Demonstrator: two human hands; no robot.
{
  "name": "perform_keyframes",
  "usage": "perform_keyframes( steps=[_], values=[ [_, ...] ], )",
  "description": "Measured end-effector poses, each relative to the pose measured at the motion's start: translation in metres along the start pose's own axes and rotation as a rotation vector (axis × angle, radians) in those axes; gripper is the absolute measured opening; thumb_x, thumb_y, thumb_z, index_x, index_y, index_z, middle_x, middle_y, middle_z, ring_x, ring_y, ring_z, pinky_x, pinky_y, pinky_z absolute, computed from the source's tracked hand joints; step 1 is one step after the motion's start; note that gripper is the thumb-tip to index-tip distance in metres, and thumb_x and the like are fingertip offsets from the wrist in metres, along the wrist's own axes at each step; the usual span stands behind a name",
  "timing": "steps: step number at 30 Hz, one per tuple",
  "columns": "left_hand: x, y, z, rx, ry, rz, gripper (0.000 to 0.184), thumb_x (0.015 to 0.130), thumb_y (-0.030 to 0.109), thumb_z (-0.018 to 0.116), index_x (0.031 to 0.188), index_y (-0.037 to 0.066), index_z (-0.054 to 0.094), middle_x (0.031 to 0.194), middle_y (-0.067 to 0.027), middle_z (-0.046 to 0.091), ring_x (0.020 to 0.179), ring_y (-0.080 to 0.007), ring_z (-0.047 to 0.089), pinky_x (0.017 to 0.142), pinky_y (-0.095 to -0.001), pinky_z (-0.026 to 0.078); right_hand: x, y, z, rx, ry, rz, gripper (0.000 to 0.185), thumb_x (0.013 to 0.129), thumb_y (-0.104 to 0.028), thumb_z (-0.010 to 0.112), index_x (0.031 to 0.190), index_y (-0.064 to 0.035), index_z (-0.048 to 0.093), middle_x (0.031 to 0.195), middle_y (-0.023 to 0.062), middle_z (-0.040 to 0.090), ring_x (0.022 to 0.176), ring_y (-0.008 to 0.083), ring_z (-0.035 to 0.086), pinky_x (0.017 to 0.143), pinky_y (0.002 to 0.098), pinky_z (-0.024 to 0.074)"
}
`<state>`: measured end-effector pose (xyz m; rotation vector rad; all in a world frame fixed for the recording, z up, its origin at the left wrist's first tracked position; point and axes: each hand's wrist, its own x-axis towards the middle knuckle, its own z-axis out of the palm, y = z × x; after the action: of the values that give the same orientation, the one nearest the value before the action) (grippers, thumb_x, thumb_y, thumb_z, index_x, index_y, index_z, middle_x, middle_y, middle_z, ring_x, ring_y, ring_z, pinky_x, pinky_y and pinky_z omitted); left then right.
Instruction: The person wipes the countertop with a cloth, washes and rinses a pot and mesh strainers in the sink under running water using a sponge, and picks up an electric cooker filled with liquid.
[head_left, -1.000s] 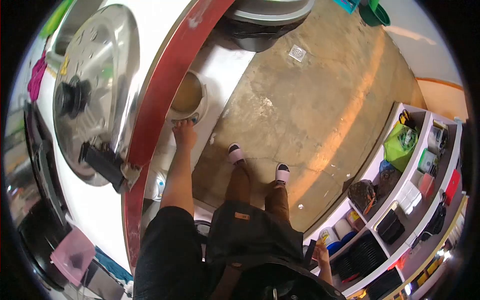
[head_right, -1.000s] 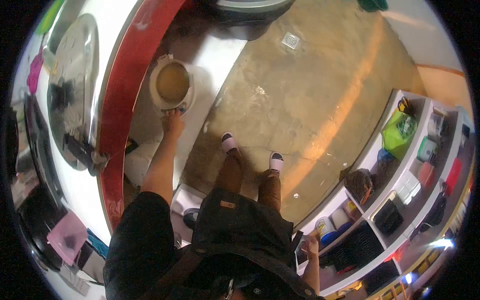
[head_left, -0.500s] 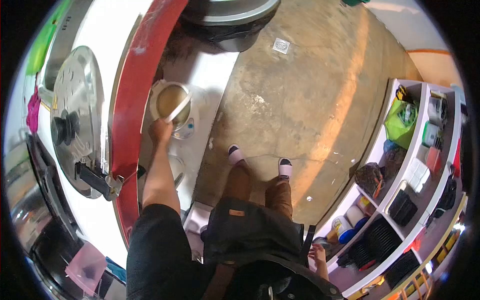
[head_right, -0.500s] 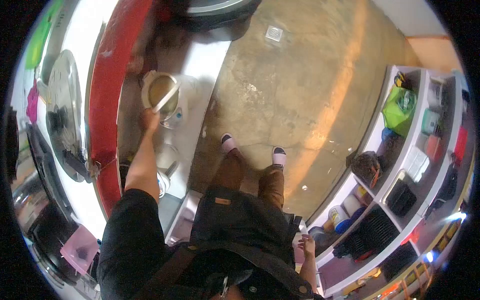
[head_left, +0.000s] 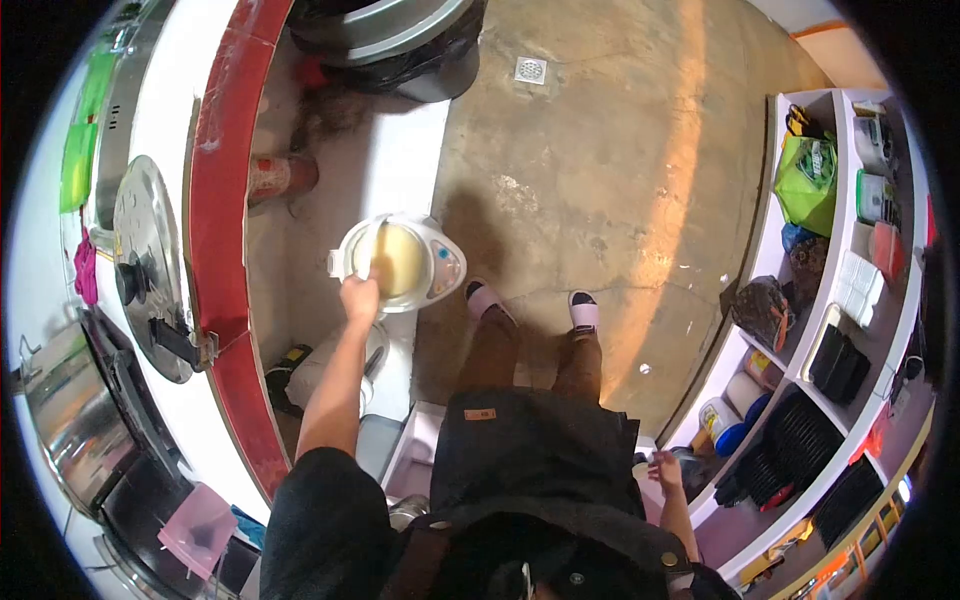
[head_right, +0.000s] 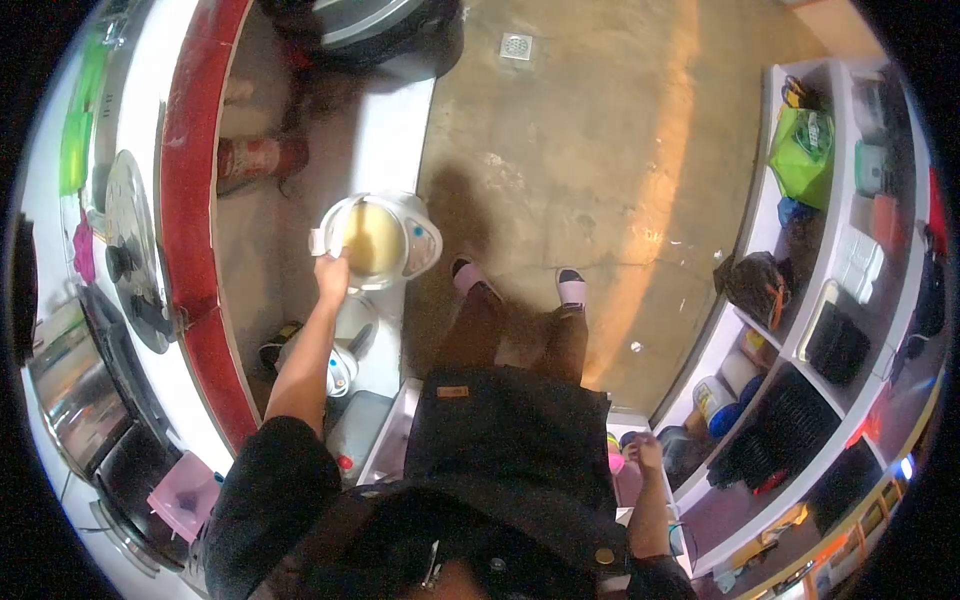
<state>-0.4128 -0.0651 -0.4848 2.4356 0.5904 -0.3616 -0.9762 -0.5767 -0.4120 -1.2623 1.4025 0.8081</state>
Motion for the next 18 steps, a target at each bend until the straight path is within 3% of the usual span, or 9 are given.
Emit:
perform_keyframes(
  steps=[1,4,5,6,7,9,11,16,18],
  values=[
    [-0.013,0.008,-0.002,-0.031,-0.049,-0.031,0.032,0.080,0.028,0.062,0.084,-0.004,0.067,0.072,-0.0203,0.065,0.069,-0.0293,0.064,0.067,-0.0397,0.047,-0.005,-0.027,0.005,0.098,0.083,0.027,0.031,0.088,-0.032,0.058,0.101,-0.0046,0.056,0.071,0.0064,0.057,0.055,0.0145,0.056,0.045,0.0276,0.0475],
    [-0.069,0.058,-0.019,-0.063,-0.191,-0.147,0.026,0.081,0.022,0.062,0.085,-0.003,0.067,0.067,-0.0085,0.065,0.061,-0.0134,0.058,0.060,-0.0317,0.046,0.031,-0.039,-0.021,-0.047,0.037,-0.142,0.030,0.090,-0.033,0.055,0.096,-0.0040,0.060,0.071,0.0026,0.057,0.055,0.0129,0.056,0.045,0.0262,0.0446],
    [-0.089,0.073,-0.023,-0.132,-0.230,-0.139,0.024,0.081,0.020,0.062,0.086,-0.003,0.067,0.067,-0.0077,0.065,0.060,-0.0135,0.058,0.060,-0.0313,0.046,0.056,-0.035,-0.030,-0.075,0.019,-0.199,0.044,0.088,-0.045,0.057,0.099,-0.0025,0.057,0.067,0.0035,0.054,0.052,0.0133,0.052,0.045,0.0254,0.0428],
    [-0.110,0.087,-0.028,-0.201,-0.267,-0.132,0.022,0.081,0.018,0.061,0.087,-0.003,0.067,0.067,-0.0069,0.064,0.059,-0.0136,0.057,0.059,-0.0308,0.046,0.072,-0.033,-0.034,0.047,-0.048,-0.381,0.042,0.089,-0.043,0.057,0.099,-0.0021,0.057,0.066,0.0026,0.053,0.051,0.0121,0.051,0.044,0.0241,0.0411],
    [-0.128,0.101,-0.035,-0.239,-0.327,-0.160,0.021,0.082,0.016,0.060,0.088,-0.003,0.067,0.067,-0.0060,0.064,0.058,-0.0128,0.056,0.056,-0.0298,0.045,0.077,-0.065,-0.035,-0.103,0.021,-0.213,0.042,0.089,-0.043,0.057,0.099,-0.0018,0.058,0.065,0.0022,0.054,0.050,0.0102,0.050,0.043,0.0236,0.0383],
    [-0.168,0.144,-0.058,-0.226,-0.424,-0.208,0.015,0.082,0.012,0.058,0.081,-0.002,0.064,0.059,-0.0023,0.058,0.048,-0.0094,0.050,0.047,-0.0258,0.039,0.092,-0.102,-0.038,-0.139,-0.036,-0.234,0.041,0.089,-0.042,0.057,0.097,-0.0021,0.058,0.067,0.0021,0.055,0.049,0.0086,0.047,0.043,0.0234,0.0358],
    [-0.205,0.172,-0.083,-0.326,-0.504,-0.189,0.014,0.083,0.012,0.059,0.076,0.000,0.061,0.054,0.0002,0.052,0.043,-0.0078,0.044,0.043,-0.0245,0.036,0.144,-0.111,-0.044,-0.466,0.108,-0.349,0.040,0.090,-0.041,0.056,0.099,-0.0022,0.059,0.069,0.0006,0.056,0.050,0.0078,0.045,0.045,0.0221,0.0350],
    [-0.313,0.260,-0.166,-0.486,-0.577,-0.216,0.022,0.090,0.025,0.058,0.075,0.009,0.053,0.052,0.0054,0.041,0.042,-0.0065,0.037,0.042,-0.0225,0.034,0.107,-0.212,-0.023,-0.153,-0.093,-0.397,0.031,0.092,-0.031,0.050,0.108,-0.0069,0.060,0.082,-0.0012,0.059,0.063,0.0066,0.049,0.052,0.0227,0.0385],
    [-0.355,0.296,-0.208,-0.531,-0.533,-0.287,0.030,0.092,0.032,0.055,0.072,0.012,0.046,0.053,0.0055,0.037,0.043,-0.0069,0.037,0.042,-0.0225,0.033,0.106,-0.230,-0.020,0.010,-0.257,-0.285,0.034,0.094,-0.030,0.045,0.118,-0.0090,0.056,0.097,0.0012,0.061,0.069,0.0094,0.052,0.058,0.0231,0.0410]
  ],
)
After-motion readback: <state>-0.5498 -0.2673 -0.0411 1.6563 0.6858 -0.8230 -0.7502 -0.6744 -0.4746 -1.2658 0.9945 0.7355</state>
